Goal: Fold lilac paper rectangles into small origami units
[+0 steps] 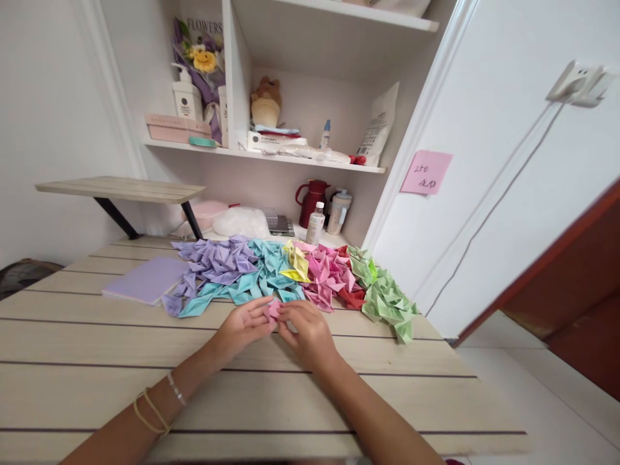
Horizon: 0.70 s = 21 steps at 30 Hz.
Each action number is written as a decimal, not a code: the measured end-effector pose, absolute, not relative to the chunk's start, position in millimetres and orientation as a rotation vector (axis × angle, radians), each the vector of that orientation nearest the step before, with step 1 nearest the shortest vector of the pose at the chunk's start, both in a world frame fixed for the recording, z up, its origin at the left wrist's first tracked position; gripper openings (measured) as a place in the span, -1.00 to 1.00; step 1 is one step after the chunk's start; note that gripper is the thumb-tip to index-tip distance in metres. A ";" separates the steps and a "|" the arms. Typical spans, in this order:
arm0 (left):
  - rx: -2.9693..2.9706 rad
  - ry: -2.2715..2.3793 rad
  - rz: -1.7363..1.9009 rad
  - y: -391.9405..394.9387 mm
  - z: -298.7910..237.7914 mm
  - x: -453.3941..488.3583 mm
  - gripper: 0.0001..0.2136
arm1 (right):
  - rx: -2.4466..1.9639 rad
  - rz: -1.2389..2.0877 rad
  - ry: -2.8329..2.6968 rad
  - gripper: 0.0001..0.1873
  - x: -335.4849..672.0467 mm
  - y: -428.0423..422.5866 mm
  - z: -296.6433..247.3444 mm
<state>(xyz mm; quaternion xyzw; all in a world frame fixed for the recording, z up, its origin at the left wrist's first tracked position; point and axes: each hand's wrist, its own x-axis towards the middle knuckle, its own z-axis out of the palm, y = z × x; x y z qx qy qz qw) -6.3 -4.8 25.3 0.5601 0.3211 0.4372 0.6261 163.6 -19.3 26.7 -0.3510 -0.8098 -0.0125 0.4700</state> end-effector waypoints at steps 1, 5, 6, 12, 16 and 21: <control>1.286 0.730 0.995 -5.0 23.1 -5.9 -0.43 | -0.876 -0.053 -1.996 -0.83 162.7 -19.1 26.0; 1.313 0.675 0.986 -6.3 15.8 -3.6 -0.45 | -0.933 -0.102 -2.028 -0.83 160.4 -17.5 23.4; 1.326 0.666 0.988 -7.0 15.1 -3.0 -0.46 | -0.941 -0.098 -2.033 -0.83 160.5 -17.1 23.2; 1.382 0.736 1.062 -7.7 18.0 -1.0 -0.51 | -1.052 0.113 -1.904 -0.89 164.1 -15.5 28.3; 1.362 0.815 1.072 -4.6 17.1 -1.9 -0.59 | -1.040 0.324 -1.837 -0.95 161.9 -14.7 28.3; 1.307 0.890 1.126 -3.4 18.8 -1.8 -0.65 | -0.985 0.480 -1.813 -0.94 157.7 -16.0 27.3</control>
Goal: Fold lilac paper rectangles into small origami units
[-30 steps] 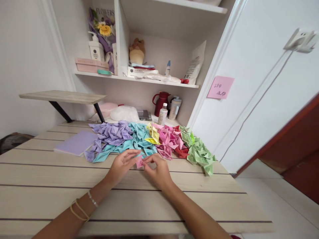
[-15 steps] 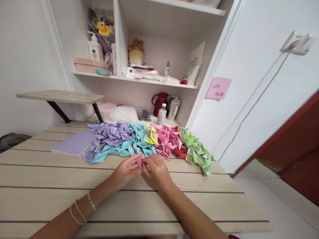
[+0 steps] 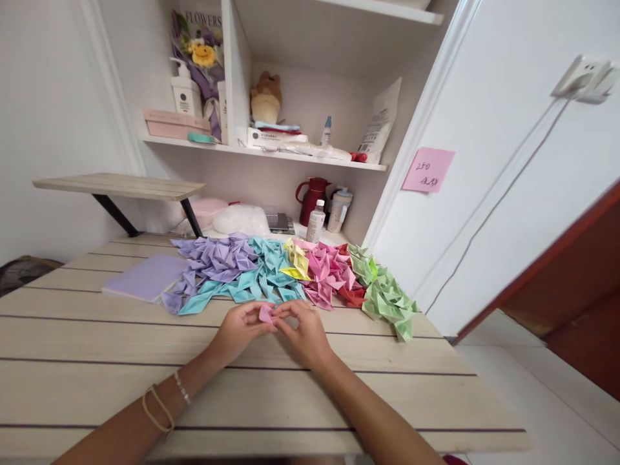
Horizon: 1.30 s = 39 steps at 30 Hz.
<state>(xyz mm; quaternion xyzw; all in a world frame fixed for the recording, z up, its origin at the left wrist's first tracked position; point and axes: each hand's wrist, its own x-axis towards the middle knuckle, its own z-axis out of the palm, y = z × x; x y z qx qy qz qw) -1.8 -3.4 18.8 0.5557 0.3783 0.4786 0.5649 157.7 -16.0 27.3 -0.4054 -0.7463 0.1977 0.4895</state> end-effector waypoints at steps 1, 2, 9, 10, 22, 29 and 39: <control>1.296 0.903 1.144 -3.5 20.1 -1.5 -0.67 | -0.968 0.530 -1.793 -0.93 157.6 -16.5 28.2; 1.274 0.914 1.170 -3.8 21.3 -1.0 -0.69 | -0.950 0.573 -1.764 -0.91 157.5 -16.9 29.1; 1.160 0.992 1.260 -6.3 24.6 0.2 -0.77 | -0.946 0.919 -1.526 -0.51 151.4 -13.4 21.5; 1.178 1.007 1.253 -6.3 24.9 0.0 -0.78 | -0.963 0.980 -1.498 -0.57 150.3 -12.5 19.1; 1.225 0.907 1.127 0.7 26.6 -5.3 -0.72 | -1.002 1.299 -1.271 -0.62 159.3 -5.1 14.9; 1.278 0.970 1.186 3.3 17.7 -8.2 -0.76 | -1.088 1.000 -1.531 -0.71 154.4 -10.6 15.5; 1.532 1.134 1.166 -4.4 25.4 -5.0 -0.83 | -1.005 1.227 -1.552 -0.78 161.8 -9.2 13.0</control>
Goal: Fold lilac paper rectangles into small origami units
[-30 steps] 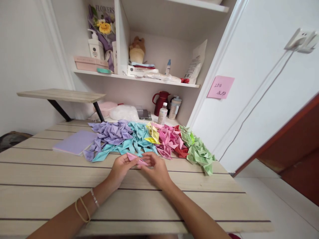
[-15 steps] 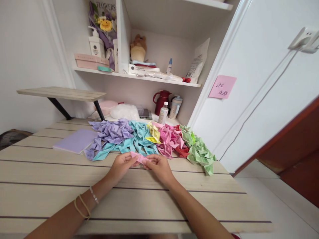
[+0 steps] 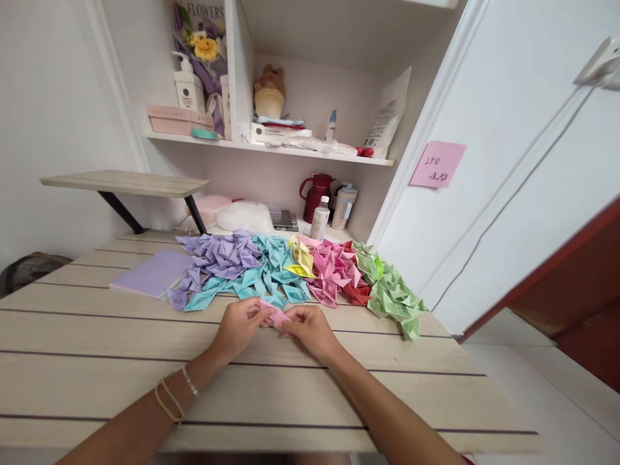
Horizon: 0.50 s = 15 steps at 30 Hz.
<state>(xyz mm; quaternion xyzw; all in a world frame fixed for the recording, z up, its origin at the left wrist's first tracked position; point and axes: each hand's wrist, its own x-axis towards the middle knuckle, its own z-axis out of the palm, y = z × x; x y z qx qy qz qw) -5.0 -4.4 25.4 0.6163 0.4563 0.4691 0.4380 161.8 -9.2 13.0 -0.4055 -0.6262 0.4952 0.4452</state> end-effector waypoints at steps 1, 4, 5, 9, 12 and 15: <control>1.524 1.121 1.160 -4.1 24.9 -5.2 -0.83 | -1.010 1.212 -1.552 -0.78 162.0 -9.1 12.8; 1.447 1.045 1.167 -0.4 22.0 -7.0 -0.79 | -1.023 1.115 -1.562 -0.78 162.5 -7.9 12.6; 1.409 1.017 1.181 1.3 20.9 -7.9 -0.76 | -1.020 1.091 -1.550 -0.76 162.9 -7.3 12.5; 1.287 0.993 1.271 5.7 17.7 -11.3 -0.53 | -1.025 0.975 -1.529 -0.68 166.1 -4.1 12.2; 1.394 1.040 1.230 4.2 17.3 -11.5 -0.51 | -1.076 0.763 -1.629 -0.80 168.5 -3.0 13.1; 1.655 1.131 1.151 0.8 18.7 -10.1 -0.61 | -1.074 0.623 -1.765 -0.87 169.6 -3.1 15.5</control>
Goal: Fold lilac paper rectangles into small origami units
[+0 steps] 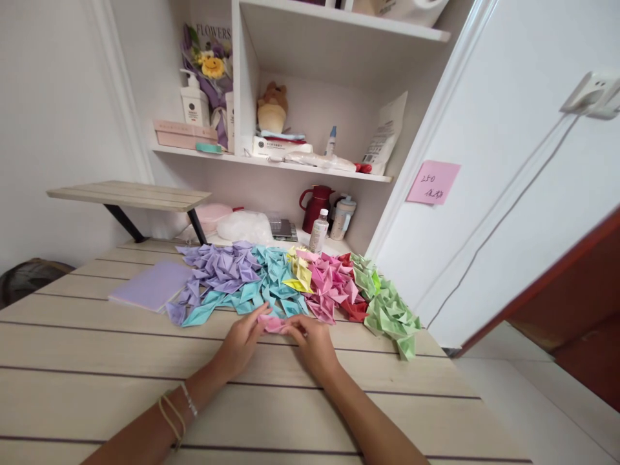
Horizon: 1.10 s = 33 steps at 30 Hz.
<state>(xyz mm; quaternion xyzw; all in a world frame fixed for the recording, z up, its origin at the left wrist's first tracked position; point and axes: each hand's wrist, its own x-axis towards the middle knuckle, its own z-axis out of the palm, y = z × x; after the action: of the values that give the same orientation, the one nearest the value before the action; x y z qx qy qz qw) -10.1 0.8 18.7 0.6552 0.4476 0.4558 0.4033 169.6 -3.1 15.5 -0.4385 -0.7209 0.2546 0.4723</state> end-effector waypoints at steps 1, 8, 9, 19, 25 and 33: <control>1.724 1.157 1.148 0.1 19.2 -9.7 -0.62 | -1.069 0.587 -1.794 -0.88 169.9 -3.2 16.3; 1.796 1.129 1.150 -0.2 18.8 -9.3 -0.57 | -1.133 0.449 -1.863 -0.92 172.7 0.1 15.1; 1.819 1.135 1.138 -0.1 18.3 -9.6 -0.58 | -1.133 0.454 -1.886 -0.92 173.0 0.9 13.9; 2.041 1.251 1.216 6.1 21.5 -16.4 -0.73 | -1.131 0.295 -1.798 -0.86 177.4 7.7 11.0; 1.958 1.313 1.272 5.8 20.9 -16.7 -0.68 | -1.121 0.292 -1.724 -0.83 178.4 8.2 11.7; 2.120 1.331 1.276 5.5 24.7 -31.7 -0.70 | -1.219 0.386 -1.663 -0.73 171.9 3.6 9.2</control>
<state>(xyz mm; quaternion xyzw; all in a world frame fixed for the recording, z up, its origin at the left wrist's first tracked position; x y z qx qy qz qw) -31.7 5.5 24.7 0.7443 0.4672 0.4478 0.1652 171.9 3.6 9.2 -0.5038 -0.6871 0.1597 0.4986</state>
